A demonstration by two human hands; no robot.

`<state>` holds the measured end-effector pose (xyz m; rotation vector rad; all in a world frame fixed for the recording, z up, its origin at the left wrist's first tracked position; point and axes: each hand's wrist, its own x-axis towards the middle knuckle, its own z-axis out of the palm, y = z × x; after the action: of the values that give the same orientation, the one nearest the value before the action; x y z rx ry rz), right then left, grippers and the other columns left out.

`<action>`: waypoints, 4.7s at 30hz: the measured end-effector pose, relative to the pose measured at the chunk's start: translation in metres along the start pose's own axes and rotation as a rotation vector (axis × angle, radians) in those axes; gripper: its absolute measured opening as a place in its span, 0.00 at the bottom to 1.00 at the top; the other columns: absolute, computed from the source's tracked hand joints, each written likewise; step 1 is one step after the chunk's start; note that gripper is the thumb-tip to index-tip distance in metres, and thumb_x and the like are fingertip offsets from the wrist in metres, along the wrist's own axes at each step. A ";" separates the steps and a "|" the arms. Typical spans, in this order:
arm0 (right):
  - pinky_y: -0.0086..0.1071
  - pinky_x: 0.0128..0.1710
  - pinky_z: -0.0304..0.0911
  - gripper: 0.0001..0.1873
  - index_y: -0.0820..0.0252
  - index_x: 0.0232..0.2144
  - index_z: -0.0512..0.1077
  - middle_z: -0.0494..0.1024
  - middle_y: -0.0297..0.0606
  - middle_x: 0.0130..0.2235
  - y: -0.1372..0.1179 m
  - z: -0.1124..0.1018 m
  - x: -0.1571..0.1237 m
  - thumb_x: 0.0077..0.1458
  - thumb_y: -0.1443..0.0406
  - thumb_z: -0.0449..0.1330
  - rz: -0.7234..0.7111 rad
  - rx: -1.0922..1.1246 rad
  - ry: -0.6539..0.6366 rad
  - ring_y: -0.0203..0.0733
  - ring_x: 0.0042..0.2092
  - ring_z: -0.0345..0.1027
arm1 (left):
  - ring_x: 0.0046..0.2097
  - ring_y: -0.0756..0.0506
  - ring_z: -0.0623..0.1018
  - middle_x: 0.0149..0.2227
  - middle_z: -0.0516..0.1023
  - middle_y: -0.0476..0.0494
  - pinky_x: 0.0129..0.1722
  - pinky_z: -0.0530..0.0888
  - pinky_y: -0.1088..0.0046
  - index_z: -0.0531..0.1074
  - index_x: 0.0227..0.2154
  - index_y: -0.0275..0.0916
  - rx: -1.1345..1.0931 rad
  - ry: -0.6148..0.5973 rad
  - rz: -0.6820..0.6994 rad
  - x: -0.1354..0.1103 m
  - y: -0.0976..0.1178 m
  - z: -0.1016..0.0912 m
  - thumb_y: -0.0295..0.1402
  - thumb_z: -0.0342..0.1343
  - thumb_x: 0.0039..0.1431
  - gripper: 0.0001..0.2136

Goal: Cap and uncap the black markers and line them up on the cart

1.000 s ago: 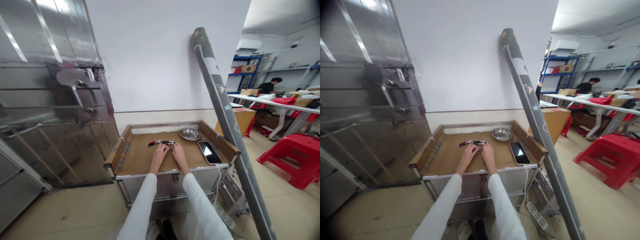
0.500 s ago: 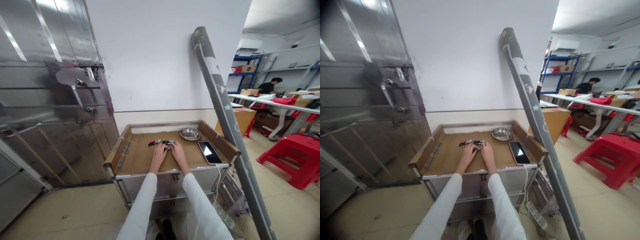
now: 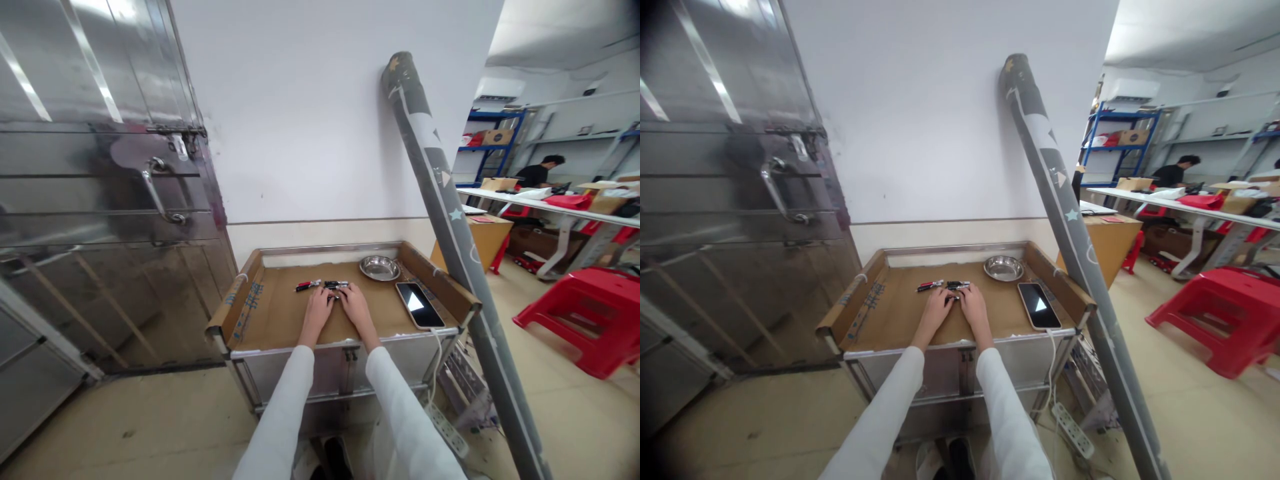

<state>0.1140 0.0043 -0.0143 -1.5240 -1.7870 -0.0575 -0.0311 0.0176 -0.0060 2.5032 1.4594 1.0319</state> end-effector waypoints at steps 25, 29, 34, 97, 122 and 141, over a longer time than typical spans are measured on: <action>0.32 0.49 0.62 0.15 0.60 0.44 0.76 0.76 0.44 0.45 -0.004 -0.003 0.000 0.60 0.69 0.51 0.019 -0.002 -0.104 0.41 0.45 0.70 | 0.47 0.43 0.73 0.41 0.73 0.43 0.49 0.69 0.63 0.71 0.37 0.40 -0.025 0.017 0.046 0.000 0.001 0.001 0.28 0.52 0.61 0.04; 0.32 0.49 0.62 0.15 0.61 0.44 0.76 0.76 0.45 0.46 -0.004 -0.004 0.000 0.61 0.68 0.51 0.018 0.004 -0.106 0.41 0.45 0.70 | 0.48 0.42 0.73 0.42 0.73 0.42 0.49 0.69 0.62 0.71 0.38 0.40 -0.023 0.025 0.047 0.000 0.001 0.001 0.28 0.52 0.61 0.05; 0.31 0.49 0.62 0.16 0.61 0.45 0.75 0.76 0.45 0.46 -0.005 -0.005 -0.001 0.61 0.69 0.51 0.020 0.021 -0.111 0.41 0.46 0.70 | 0.52 0.41 0.72 0.45 0.73 0.41 0.51 0.68 0.60 0.70 0.41 0.40 -0.046 0.033 0.067 0.000 0.003 -0.002 0.28 0.53 0.60 0.07; 0.33 0.52 0.61 0.15 0.60 0.42 0.75 0.74 0.43 0.45 0.004 0.004 0.000 0.59 0.72 0.50 -0.001 0.176 -0.084 0.40 0.47 0.68 | 0.43 0.42 0.74 0.36 0.73 0.41 0.45 0.69 0.64 0.66 0.31 0.38 0.104 0.001 -0.066 0.001 0.010 -0.007 0.27 0.52 0.59 0.02; 0.33 0.53 0.61 0.17 0.58 0.44 0.75 0.72 0.41 0.46 -0.001 -0.001 -0.001 0.55 0.74 0.52 -0.010 0.220 -0.100 0.39 0.47 0.68 | 0.51 0.41 0.71 0.45 0.70 0.39 0.51 0.68 0.61 0.68 0.36 0.38 0.066 -0.051 -0.056 -0.001 0.007 -0.007 0.24 0.51 0.59 0.05; 0.35 0.51 0.62 0.12 0.59 0.40 0.72 0.71 0.42 0.44 0.004 0.005 -0.001 0.55 0.72 0.52 -0.011 0.207 -0.045 0.41 0.46 0.68 | 0.49 0.40 0.71 0.45 0.70 0.35 0.50 0.68 0.60 0.66 0.42 0.36 0.178 0.103 -0.165 -0.001 0.004 -0.001 0.28 0.52 0.59 0.08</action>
<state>0.1150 0.0071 -0.0202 -1.3773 -1.7771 0.1538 -0.0285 0.0147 -0.0044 2.4221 1.8280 1.0593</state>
